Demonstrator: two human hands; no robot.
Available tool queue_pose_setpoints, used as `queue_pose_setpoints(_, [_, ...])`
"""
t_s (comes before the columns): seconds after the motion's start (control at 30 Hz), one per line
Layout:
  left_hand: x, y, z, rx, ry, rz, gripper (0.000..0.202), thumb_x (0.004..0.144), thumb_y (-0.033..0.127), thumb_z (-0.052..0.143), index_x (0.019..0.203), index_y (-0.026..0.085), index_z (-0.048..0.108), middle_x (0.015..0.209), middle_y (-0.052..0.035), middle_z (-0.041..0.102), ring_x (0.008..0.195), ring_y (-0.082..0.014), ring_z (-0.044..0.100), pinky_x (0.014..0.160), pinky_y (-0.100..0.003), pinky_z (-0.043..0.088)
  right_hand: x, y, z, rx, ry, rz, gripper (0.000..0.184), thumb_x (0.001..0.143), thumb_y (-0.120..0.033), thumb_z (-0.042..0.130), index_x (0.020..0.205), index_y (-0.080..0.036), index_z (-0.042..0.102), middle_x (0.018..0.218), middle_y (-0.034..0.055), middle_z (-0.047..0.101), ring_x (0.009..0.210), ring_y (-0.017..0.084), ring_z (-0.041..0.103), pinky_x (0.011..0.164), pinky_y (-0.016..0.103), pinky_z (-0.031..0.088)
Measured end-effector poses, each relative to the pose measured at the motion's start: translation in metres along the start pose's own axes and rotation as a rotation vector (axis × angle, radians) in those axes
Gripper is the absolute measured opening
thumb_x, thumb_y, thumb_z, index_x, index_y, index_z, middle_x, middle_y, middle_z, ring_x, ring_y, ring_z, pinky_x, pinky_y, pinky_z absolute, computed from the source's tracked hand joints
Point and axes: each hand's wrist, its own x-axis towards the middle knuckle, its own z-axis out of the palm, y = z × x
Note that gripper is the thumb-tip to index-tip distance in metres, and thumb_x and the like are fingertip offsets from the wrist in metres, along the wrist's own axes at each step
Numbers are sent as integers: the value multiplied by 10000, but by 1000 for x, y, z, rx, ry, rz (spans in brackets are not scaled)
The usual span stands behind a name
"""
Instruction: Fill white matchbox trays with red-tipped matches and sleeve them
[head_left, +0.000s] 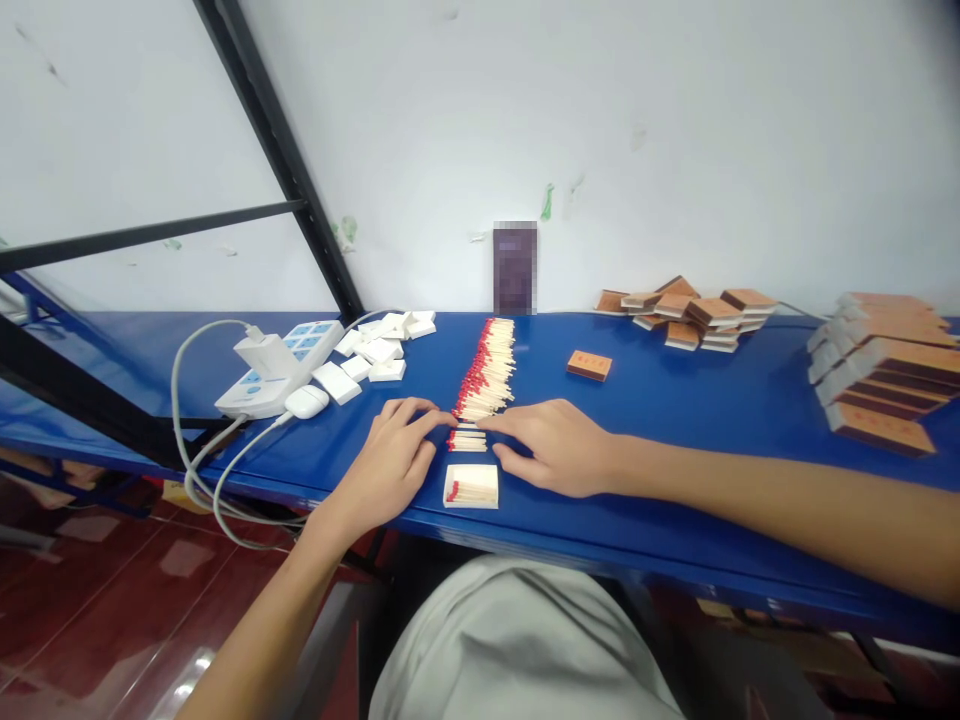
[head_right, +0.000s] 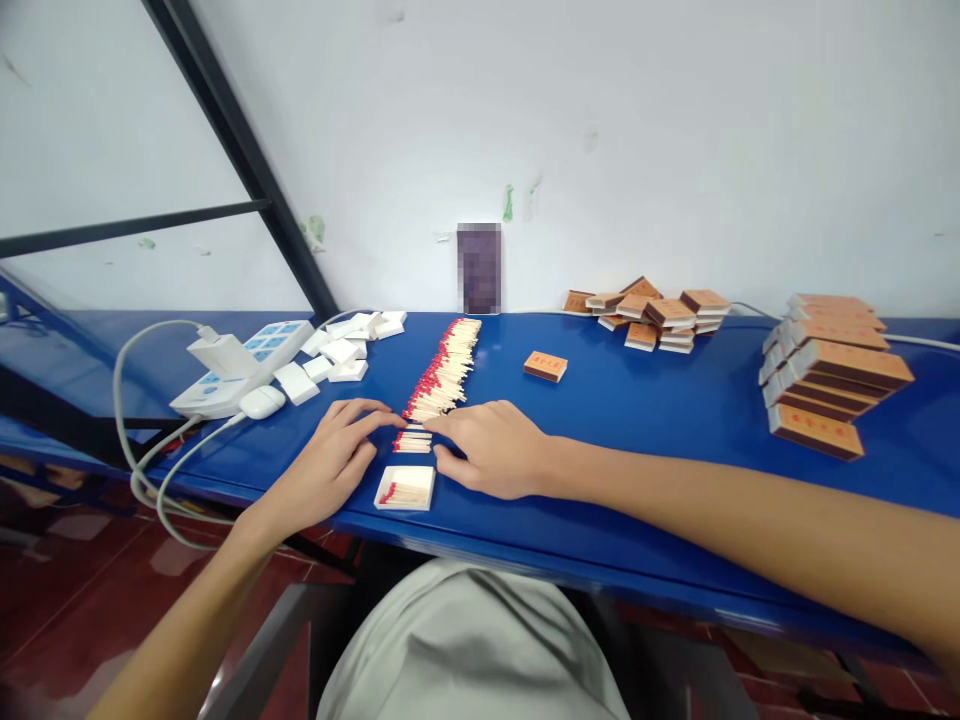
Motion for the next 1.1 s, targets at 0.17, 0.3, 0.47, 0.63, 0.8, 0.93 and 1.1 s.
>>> queue_pose_setpoints(0.17, [1, 4, 0, -2, 20, -14, 290, 1014, 324, 411, 1170, 247, 643, 1205, -74, 577, 1119, -262, 482, 1013, -466, 395, 0, -1, -1, 0, -17, -10, 376, 957, -296, 438, 1265, -201, 631, 1156, 71, 723, 963, 233, 684, 774, 321, 452])
queue_pose_setpoints(0.3, [1, 5, -1, -18, 22, -16, 274, 1007, 392, 463, 1149, 253, 652, 1193, -68, 585, 1124, -258, 489, 1016, -452, 394, 0, -1, 0, 3, -7, -6, 380, 952, -301, 443, 1270, -207, 628, 1186, 70, 714, 995, 238, 682, 792, 323, 456])
queue_pose_setpoints(0.47, [2, 5, -2, -33, 21, -12, 247, 1000, 379, 489, 1128, 248, 655, 1188, -65, 589, 1126, -257, 493, 1013, -446, 400, 0, 0, 1, -5, 2, 7, 391, 947, -306, 448, 1284, -203, 616, 1186, 75, 713, 1007, 247, 681, 794, 333, 456])
queue_pose_setpoints(0.63, [1, 4, -1, -31, 29, -5, 240, 987, 371, 506, 1125, 249, 661, 1182, -68, 595, 1109, -259, 507, 1000, -448, 415, 2, -2, -2, 10, -22, 7, 311, 949, -300, 456, 1145, -204, 677, 1144, 71, 722, 977, 231, 679, 772, 318, 442])
queue_pose_setpoints(0.8, [2, 4, -2, -23, 26, -6, 225, 982, 356, 516, 1126, 252, 655, 1181, -62, 593, 1095, -256, 509, 992, -440, 415, 4, -6, -7, -46, -76, 22, 322, 975, -321, 439, 1153, -209, 682, 1018, 67, 740, 876, 217, 684, 702, 302, 413])
queue_pose_setpoints(0.93, [2, 6, -2, -13, 14, -14, 214, 988, 344, 514, 1129, 256, 648, 1181, -56, 587, 1076, -250, 507, 989, -434, 403, 6, -7, -10, -106, -116, 14, 364, 1020, -362, 387, 1172, -211, 682, 1017, 76, 741, 905, 224, 686, 707, 292, 411])
queue_pose_setpoints(1.1, [2, 5, -1, -32, 13, -19, 220, 1003, 361, 489, 1109, 253, 648, 1168, -53, 590, 1054, -243, 509, 978, -429, 397, 13, -7, -9, -187, -126, 5, 415, 1039, -408, 360, 1014, -204, 721, 933, 69, 750, 803, 214, 683, 638, 289, 374])
